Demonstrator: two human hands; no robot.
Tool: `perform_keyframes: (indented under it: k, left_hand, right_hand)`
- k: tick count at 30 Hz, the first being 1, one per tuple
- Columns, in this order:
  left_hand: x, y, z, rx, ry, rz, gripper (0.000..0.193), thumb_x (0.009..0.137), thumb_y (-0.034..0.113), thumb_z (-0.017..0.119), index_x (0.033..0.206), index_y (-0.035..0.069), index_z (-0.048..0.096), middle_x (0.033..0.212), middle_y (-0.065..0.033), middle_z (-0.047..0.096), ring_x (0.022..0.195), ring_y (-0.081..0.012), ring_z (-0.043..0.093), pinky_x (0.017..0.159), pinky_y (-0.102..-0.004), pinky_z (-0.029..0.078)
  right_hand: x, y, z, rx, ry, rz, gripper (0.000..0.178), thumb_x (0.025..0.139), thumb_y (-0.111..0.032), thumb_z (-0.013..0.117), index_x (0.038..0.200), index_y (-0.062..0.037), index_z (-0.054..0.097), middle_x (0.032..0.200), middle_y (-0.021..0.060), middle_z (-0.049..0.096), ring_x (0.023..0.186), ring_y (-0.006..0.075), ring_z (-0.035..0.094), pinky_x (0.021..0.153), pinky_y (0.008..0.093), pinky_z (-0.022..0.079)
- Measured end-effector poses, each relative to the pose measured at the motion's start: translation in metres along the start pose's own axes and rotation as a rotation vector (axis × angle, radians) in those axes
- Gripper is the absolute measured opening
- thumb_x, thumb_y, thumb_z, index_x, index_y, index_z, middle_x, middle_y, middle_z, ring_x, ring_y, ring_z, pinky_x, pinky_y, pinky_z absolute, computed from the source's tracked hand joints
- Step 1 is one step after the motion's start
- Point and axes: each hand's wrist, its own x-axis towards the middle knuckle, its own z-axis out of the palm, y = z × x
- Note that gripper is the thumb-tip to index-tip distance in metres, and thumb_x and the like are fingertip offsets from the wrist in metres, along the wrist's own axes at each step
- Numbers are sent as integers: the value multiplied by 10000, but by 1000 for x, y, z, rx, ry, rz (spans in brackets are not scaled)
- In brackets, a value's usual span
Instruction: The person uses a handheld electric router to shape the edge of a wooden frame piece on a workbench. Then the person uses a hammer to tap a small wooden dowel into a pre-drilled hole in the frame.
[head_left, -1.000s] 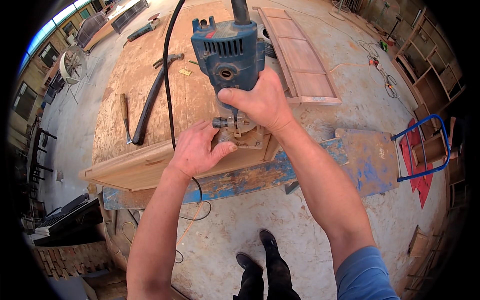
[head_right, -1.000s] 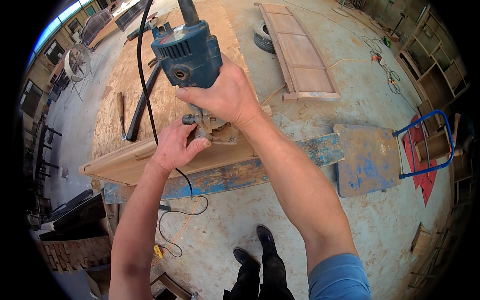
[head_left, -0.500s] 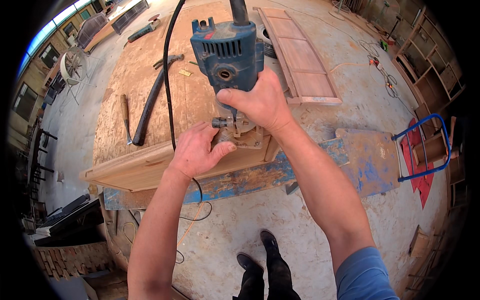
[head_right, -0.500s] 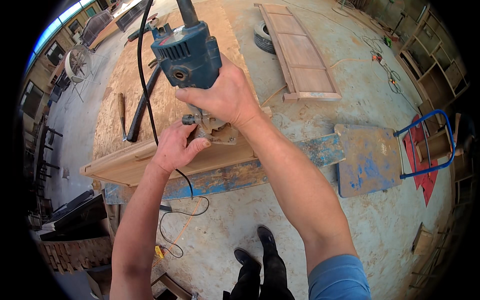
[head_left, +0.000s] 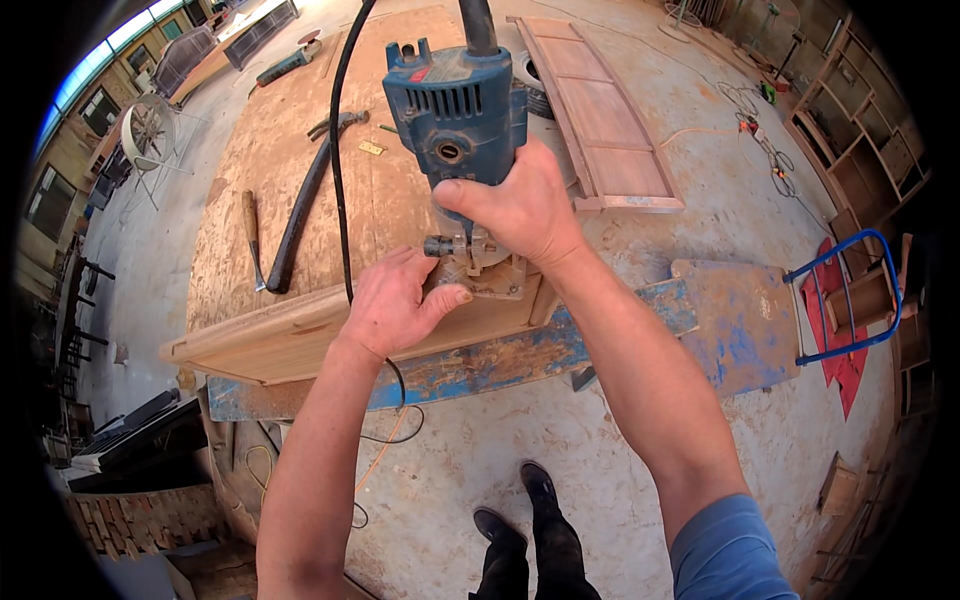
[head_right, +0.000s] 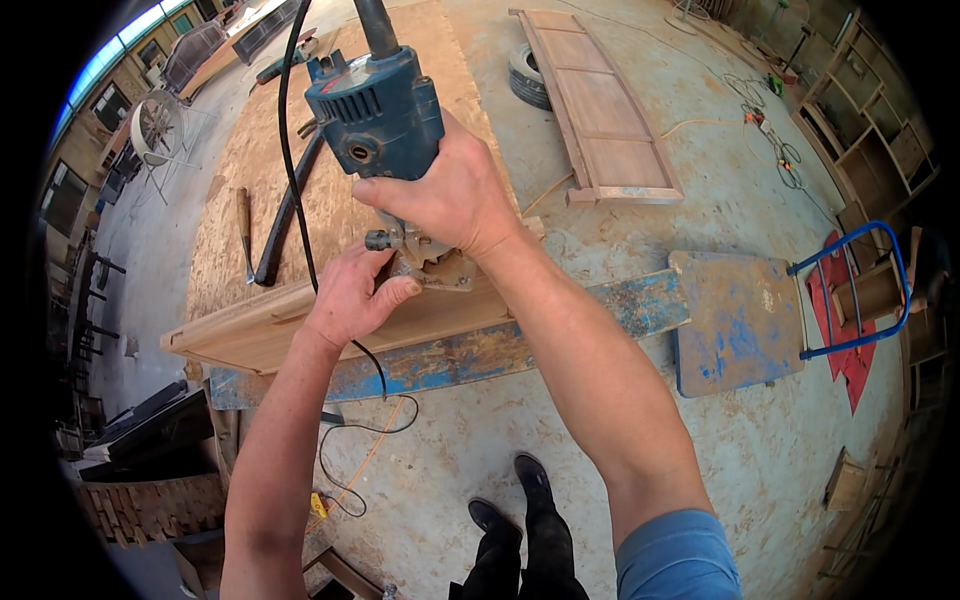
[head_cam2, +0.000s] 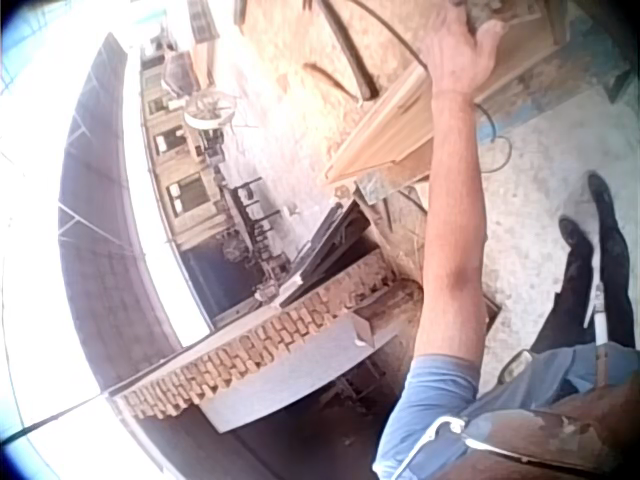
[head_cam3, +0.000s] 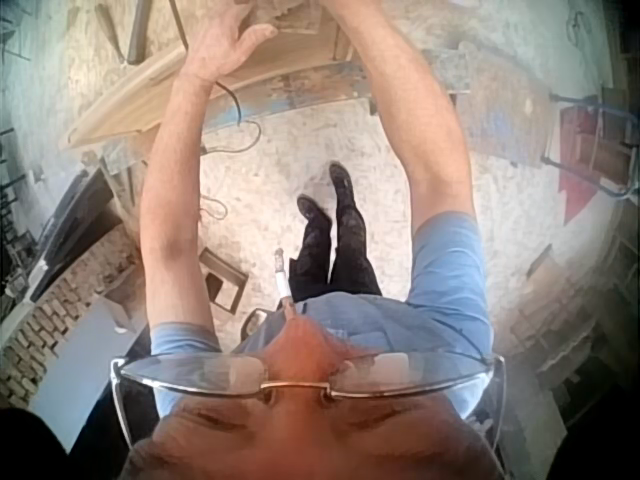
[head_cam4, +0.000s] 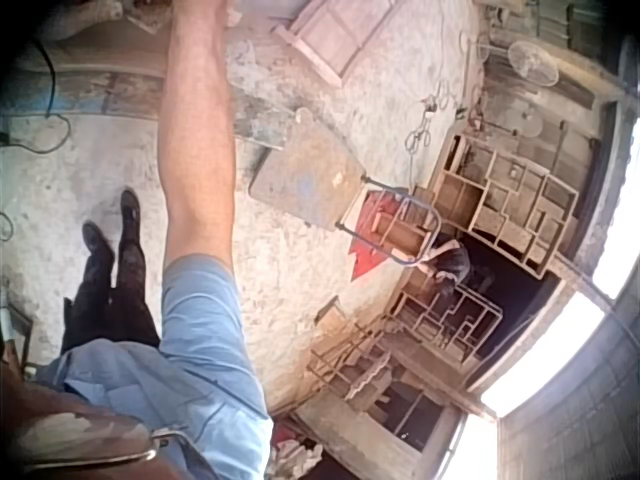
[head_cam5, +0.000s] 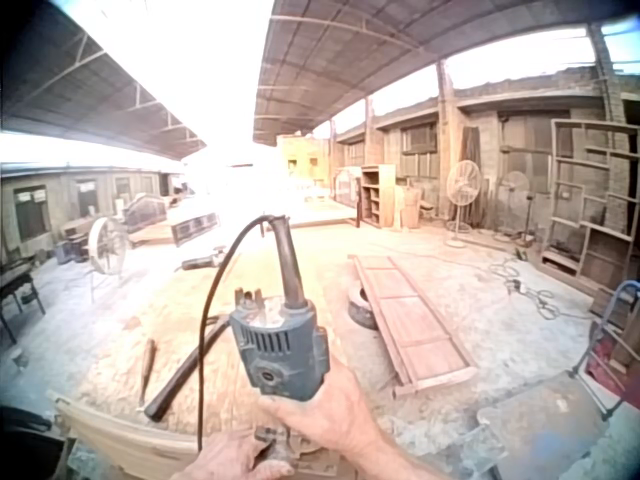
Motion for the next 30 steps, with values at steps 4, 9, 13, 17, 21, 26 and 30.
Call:
perform_keyframes:
  k: [4,9,13,17,21,26,30]
  left_hand:
    - [1,2,-1,16,-24,-19,656,870,654,614,845,-1,636,842,-183,635,876,-393,617,744,-484,497]
    - [0,3,-4,23,-43,-38,654,875,648,611,884,-5,649,859,-185,645,893,-395,622,751,-487,500]
    - [0,4,-4,25,-53,-61,641,877,638,615,913,-2,654,868,-184,650,896,-399,628,750,-486,503]
    - [0,4,-3,0,-42,-61,623,884,622,616,926,1,656,880,-186,654,893,-405,631,750,-484,506]
    - [0,5,-4,-5,-34,-62,613,891,611,615,931,1,654,890,-188,655,894,-407,631,753,-488,505]
    - [0,6,-4,10,-42,-81,622,884,622,620,924,3,646,892,-193,652,893,-413,629,753,-492,502]
    - [2,5,-5,55,-85,-82,641,863,646,633,910,8,644,886,-197,650,887,-416,629,750,-492,500]
  right_hand:
    - [1,1,-1,-13,0,9,532,656,-265,874,1079,-18,665,972,119,738,876,211,685,837,348,547]
    - [1,-1,0,-20,2,11,535,655,-265,873,1078,-14,664,971,123,737,877,212,685,837,346,547]
    - [2,-1,1,-15,6,12,536,654,-263,872,1077,-9,663,971,124,735,878,211,684,836,344,547]
    - [2,0,0,-16,7,11,539,652,-262,872,1077,-5,662,971,126,734,875,210,682,833,344,547]
    - [3,1,1,-19,11,11,539,652,-260,873,1078,-7,663,971,124,735,873,207,679,833,344,546]
    - [3,-1,1,1,8,17,533,653,-260,874,1076,-12,664,970,118,735,869,203,676,834,342,545]
    - [3,-1,0,2,-2,18,527,653,-255,874,1072,-13,664,965,115,735,865,199,674,828,341,545]
